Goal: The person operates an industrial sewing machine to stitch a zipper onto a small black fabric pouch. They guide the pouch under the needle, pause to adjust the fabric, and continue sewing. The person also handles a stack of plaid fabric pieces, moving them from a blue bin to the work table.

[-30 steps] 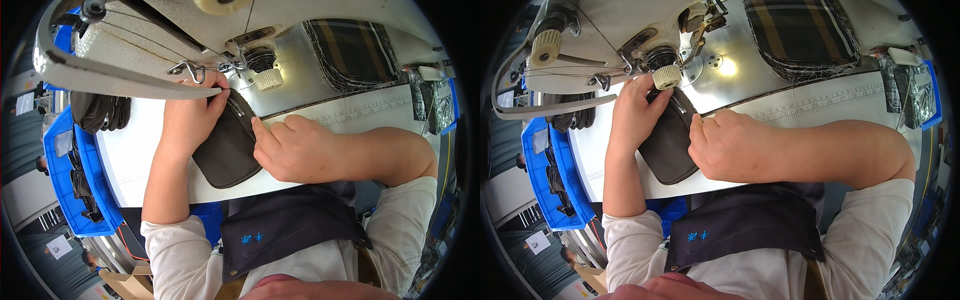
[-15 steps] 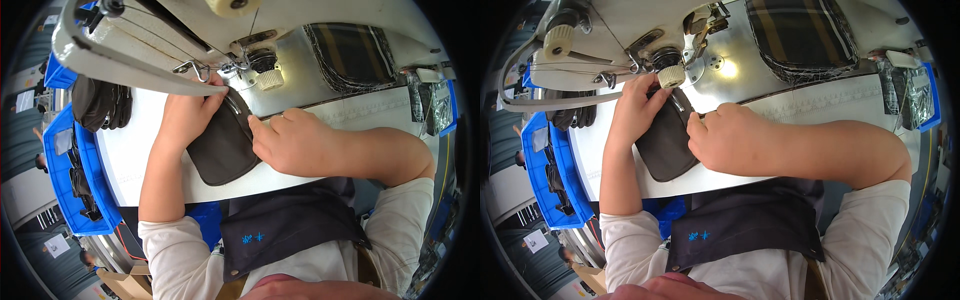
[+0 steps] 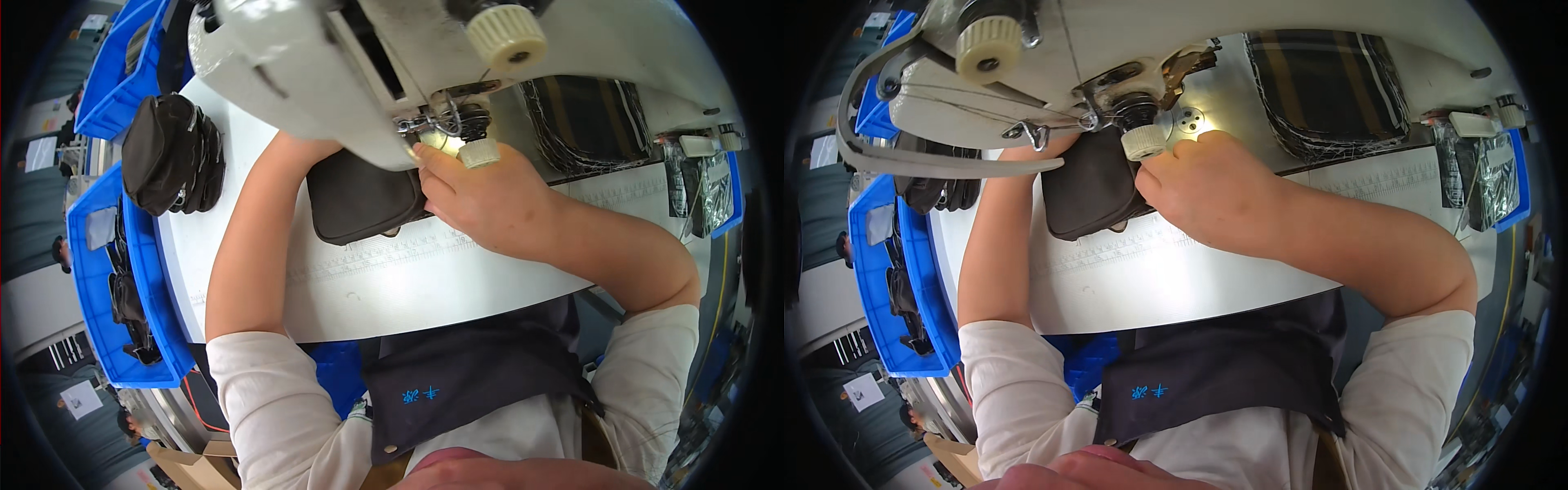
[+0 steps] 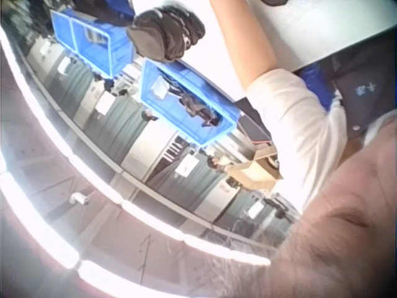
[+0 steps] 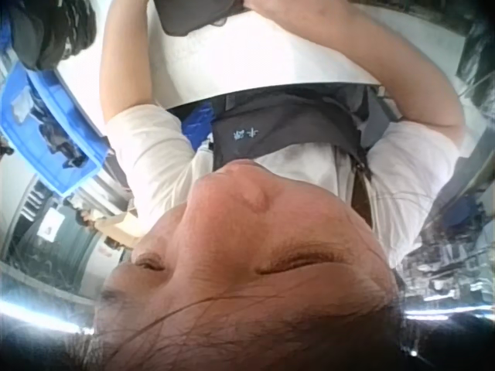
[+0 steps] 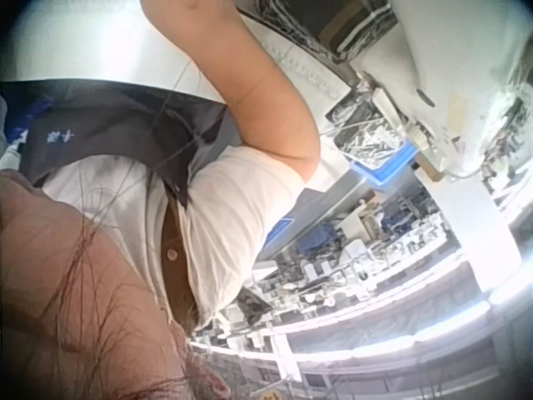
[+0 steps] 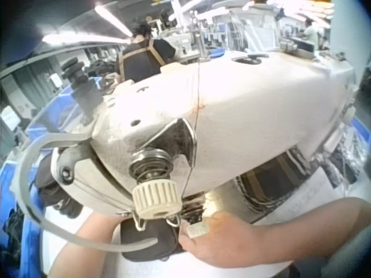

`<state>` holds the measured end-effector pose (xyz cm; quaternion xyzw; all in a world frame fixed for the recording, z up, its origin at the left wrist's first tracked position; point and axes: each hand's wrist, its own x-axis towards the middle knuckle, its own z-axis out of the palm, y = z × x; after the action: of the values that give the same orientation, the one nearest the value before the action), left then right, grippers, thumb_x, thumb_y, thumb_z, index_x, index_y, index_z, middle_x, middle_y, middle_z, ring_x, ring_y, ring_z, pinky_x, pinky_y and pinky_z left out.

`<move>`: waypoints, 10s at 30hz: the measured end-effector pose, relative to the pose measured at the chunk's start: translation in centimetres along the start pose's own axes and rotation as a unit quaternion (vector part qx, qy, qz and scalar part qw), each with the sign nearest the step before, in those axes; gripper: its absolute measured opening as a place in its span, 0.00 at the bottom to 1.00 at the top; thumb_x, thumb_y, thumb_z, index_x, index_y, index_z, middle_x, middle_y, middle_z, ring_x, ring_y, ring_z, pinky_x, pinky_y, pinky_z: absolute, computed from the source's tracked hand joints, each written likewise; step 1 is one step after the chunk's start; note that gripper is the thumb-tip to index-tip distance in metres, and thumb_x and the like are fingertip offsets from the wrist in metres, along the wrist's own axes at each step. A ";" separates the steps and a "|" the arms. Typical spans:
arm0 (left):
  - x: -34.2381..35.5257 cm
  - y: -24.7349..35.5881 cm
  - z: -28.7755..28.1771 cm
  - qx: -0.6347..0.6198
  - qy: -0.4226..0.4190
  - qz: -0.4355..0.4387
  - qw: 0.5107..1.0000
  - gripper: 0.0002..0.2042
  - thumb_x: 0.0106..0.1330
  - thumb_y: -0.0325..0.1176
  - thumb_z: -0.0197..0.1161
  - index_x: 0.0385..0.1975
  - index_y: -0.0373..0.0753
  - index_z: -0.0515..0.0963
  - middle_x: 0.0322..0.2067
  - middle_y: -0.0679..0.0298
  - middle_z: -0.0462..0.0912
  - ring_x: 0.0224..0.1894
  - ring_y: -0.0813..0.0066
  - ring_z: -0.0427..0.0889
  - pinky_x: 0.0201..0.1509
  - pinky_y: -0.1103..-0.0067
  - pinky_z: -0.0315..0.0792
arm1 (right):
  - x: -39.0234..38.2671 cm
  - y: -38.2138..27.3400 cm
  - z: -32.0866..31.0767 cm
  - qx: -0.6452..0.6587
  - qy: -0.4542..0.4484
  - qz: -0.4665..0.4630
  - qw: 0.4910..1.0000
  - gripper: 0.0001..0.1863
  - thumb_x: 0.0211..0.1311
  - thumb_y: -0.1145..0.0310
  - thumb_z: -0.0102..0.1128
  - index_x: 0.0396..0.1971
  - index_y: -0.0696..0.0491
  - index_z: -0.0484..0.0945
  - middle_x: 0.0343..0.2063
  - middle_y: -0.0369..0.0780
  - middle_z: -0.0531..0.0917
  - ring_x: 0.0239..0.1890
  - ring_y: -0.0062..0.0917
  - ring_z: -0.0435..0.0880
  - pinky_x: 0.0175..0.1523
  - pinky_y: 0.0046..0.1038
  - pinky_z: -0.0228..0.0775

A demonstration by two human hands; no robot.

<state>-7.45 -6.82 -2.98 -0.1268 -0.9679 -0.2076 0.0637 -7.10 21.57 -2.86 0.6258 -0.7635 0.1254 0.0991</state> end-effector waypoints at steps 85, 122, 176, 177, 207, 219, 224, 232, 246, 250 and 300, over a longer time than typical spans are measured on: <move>-5.3 7.6 -0.9 -0.066 -0.001 0.010 0.998 0.14 0.69 0.31 0.67 0.53 0.40 0.84 0.45 0.57 0.86 0.42 0.55 0.86 0.46 0.68 0.78 | -0.1 -0.5 0.1 0.030 0.033 0.029 0.999 0.22 0.61 0.55 0.71 0.53 0.49 0.82 0.34 0.32 0.77 0.40 0.22 0.81 0.34 0.27 0.77; -5.0 7.1 -0.1 -0.082 0.043 -0.042 0.995 0.10 0.67 0.34 0.69 0.46 0.44 0.89 0.43 0.65 0.90 0.44 0.62 0.84 0.48 0.70 0.80 | 0.3 -0.4 0.2 0.024 0.040 0.053 0.997 0.27 0.59 0.50 0.72 0.55 0.47 0.81 0.36 0.32 0.79 0.45 0.26 0.81 0.39 0.30 0.77; -5.6 7.4 -0.9 -0.112 0.033 -0.094 0.989 0.15 0.66 0.28 0.68 0.53 0.41 0.81 0.38 0.60 0.84 0.41 0.61 0.83 0.45 0.70 0.77 | 0.9 -0.4 -0.1 0.005 0.032 0.060 0.998 0.28 0.62 0.45 0.69 0.55 0.47 0.83 0.43 0.37 0.85 0.48 0.28 0.82 0.55 0.35 0.67; -5.6 7.5 -1.0 -0.123 0.020 -0.097 0.987 0.17 0.65 0.28 0.68 0.54 0.41 0.80 0.39 0.60 0.83 0.42 0.61 0.83 0.46 0.70 0.77 | 0.9 -0.5 -0.1 0.010 0.028 0.067 0.997 0.28 0.62 0.44 0.69 0.56 0.47 0.83 0.43 0.37 0.85 0.48 0.28 0.82 0.56 0.35 0.67; -6.1 9.7 0.5 0.130 0.111 0.039 0.985 0.18 0.54 0.23 0.70 0.45 0.48 0.87 0.41 0.71 0.85 0.37 0.64 0.83 0.41 0.72 0.79 | 0.5 0.1 0.6 0.002 0.102 0.041 0.994 0.23 0.57 0.46 0.73 0.40 0.50 0.84 0.26 0.33 0.83 0.36 0.27 0.80 0.53 0.33 0.64; -6.0 8.3 0.3 0.005 0.096 0.046 0.994 0.13 0.55 0.21 0.70 0.39 0.42 0.88 0.39 0.68 0.85 0.44 0.65 0.82 0.43 0.73 0.80 | 0.4 -0.1 0.5 -0.020 0.087 0.035 0.995 0.23 0.60 0.45 0.71 0.41 0.51 0.85 0.25 0.33 0.82 0.35 0.28 0.79 0.51 0.33 0.64; -6.3 8.5 0.4 0.011 0.096 0.037 0.995 0.14 0.54 0.22 0.71 0.41 0.43 0.89 0.39 0.68 0.85 0.43 0.66 0.83 0.43 0.73 0.80 | 0.5 -0.1 0.5 -0.017 0.089 0.034 0.995 0.22 0.62 0.46 0.70 0.42 0.50 0.85 0.27 0.34 0.83 0.35 0.29 0.79 0.52 0.33 0.64; -6.4 9.1 0.0 0.019 0.095 0.036 0.995 0.13 0.56 0.24 0.72 0.41 0.42 0.89 0.40 0.68 0.85 0.41 0.66 0.82 0.42 0.73 0.80 | 0.4 0.4 0.5 0.025 0.099 0.053 0.993 0.12 0.59 0.59 0.71 0.38 0.49 0.83 0.25 0.35 0.81 0.33 0.31 0.79 0.48 0.34 0.68; -6.4 8.8 -0.8 0.008 0.086 0.077 0.993 0.08 0.59 0.28 0.73 0.38 0.39 0.88 0.40 0.66 0.87 0.41 0.65 0.84 0.43 0.72 0.81 | 0.2 0.9 0.8 -0.021 0.089 0.037 0.995 0.23 0.53 0.70 0.69 0.53 0.50 0.86 0.29 0.34 0.84 0.36 0.29 0.82 0.50 0.33 0.69; -6.1 7.7 0.0 -0.073 0.118 -0.016 0.990 0.06 0.62 0.29 0.72 0.37 0.39 0.88 0.38 0.64 0.88 0.39 0.63 0.86 0.42 0.71 0.80 | 0.7 0.6 0.5 -0.019 0.099 0.034 0.994 0.22 0.53 0.71 0.68 0.52 0.50 0.86 0.34 0.33 0.86 0.38 0.28 0.84 0.53 0.33 0.70; -6.8 10.9 -1.6 -0.013 0.005 -0.073 0.997 0.27 0.54 0.34 0.76 0.57 0.42 0.81 0.57 0.56 0.81 0.52 0.54 0.84 0.54 0.66 0.78 | 0.7 1.8 0.7 -0.065 0.091 0.051 0.992 0.04 0.51 0.68 0.67 0.28 0.47 0.84 0.22 0.34 0.80 0.32 0.27 0.82 0.45 0.32 0.67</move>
<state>2.21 0.63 1.46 -0.0558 -0.9714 -0.2249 0.0518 -8.97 20.98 -3.47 0.5641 -0.7888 0.1374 0.2020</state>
